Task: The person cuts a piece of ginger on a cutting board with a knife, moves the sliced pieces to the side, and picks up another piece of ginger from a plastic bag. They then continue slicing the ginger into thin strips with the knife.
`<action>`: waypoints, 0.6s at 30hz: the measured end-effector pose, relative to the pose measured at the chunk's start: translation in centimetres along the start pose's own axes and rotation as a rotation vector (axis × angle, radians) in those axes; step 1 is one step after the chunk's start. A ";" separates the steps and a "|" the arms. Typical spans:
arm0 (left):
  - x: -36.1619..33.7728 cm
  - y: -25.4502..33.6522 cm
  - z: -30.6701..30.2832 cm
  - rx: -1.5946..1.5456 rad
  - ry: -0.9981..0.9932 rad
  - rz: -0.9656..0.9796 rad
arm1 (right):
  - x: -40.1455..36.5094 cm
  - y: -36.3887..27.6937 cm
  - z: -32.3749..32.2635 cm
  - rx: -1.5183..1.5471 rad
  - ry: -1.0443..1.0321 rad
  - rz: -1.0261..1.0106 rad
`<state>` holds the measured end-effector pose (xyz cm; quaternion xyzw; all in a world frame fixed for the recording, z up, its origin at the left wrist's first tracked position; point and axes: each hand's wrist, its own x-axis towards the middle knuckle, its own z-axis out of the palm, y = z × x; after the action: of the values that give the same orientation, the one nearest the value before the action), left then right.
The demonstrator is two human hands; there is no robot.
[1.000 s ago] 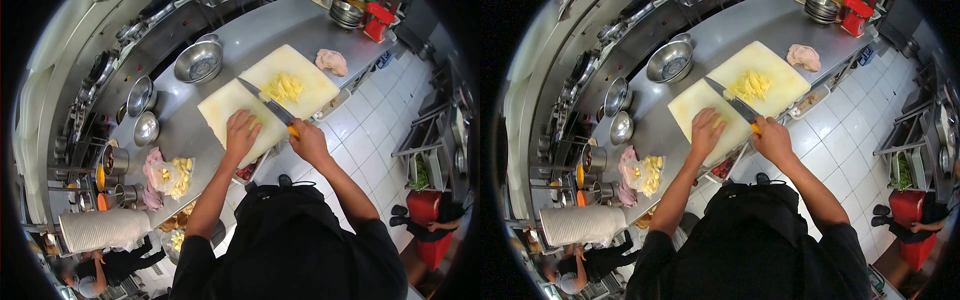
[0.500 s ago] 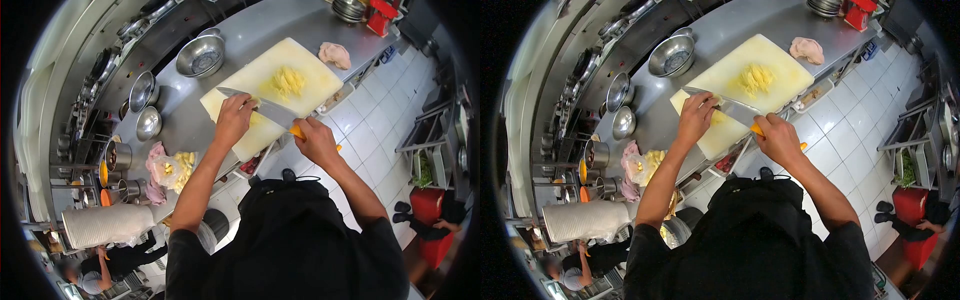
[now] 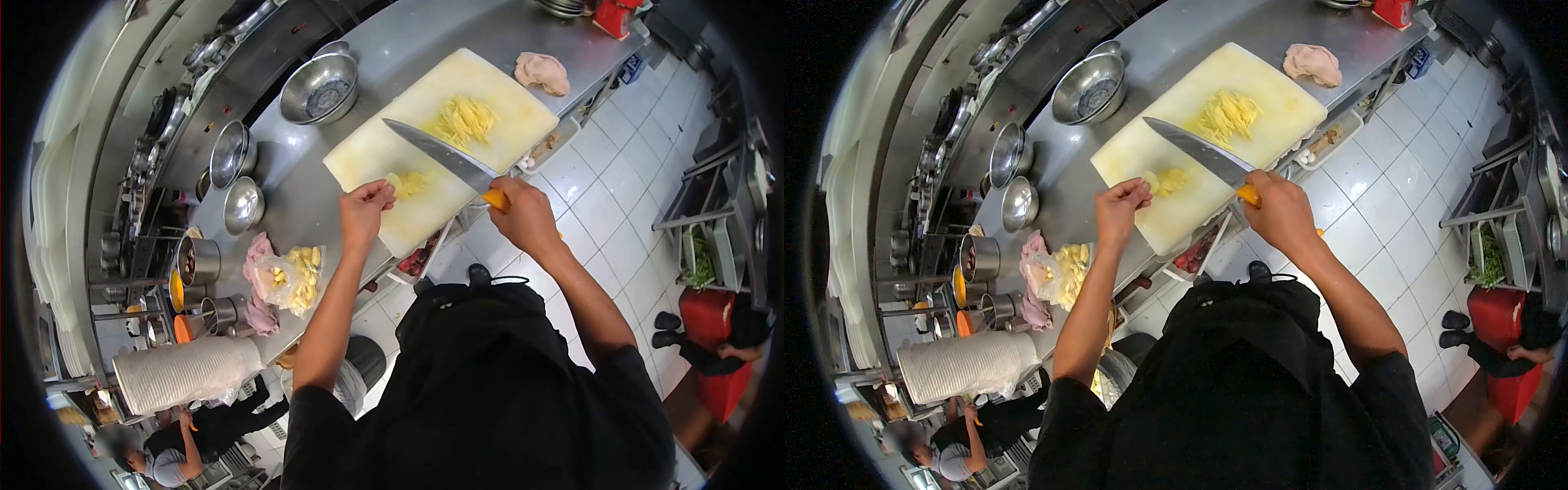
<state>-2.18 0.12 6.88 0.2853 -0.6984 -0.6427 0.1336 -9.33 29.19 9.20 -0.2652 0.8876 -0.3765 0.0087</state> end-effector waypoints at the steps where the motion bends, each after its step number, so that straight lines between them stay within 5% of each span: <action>1: 0.0 -0.5 0.2 -0.058 0.019 -0.043 | -0.1 0.2 0.0 0.016 0.002 0.012; 3: 0.1 -2.0 0.5 -0.177 0.057 -0.130 | -0.2 0.2 -0.1 0.022 -0.032 0.060; 9: 2.0 -3.6 1.4 0.201 0.138 -0.082 | -0.6 0.0 0.2 0.025 -0.095 0.126; 12: 2.8 -6.1 0.4 0.575 0.224 0.315 | -1.2 0.1 0.0 0.016 -0.125 0.130; 18: 0.5 -3.0 2.0 0.627 0.034 0.693 | -2.2 0.1 -1.3 0.147 -0.229 0.279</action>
<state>-3.01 1.45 3.59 0.0722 -0.9108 -0.3132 0.2592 -7.75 31.15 9.65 -0.1791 0.8792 -0.4026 0.1810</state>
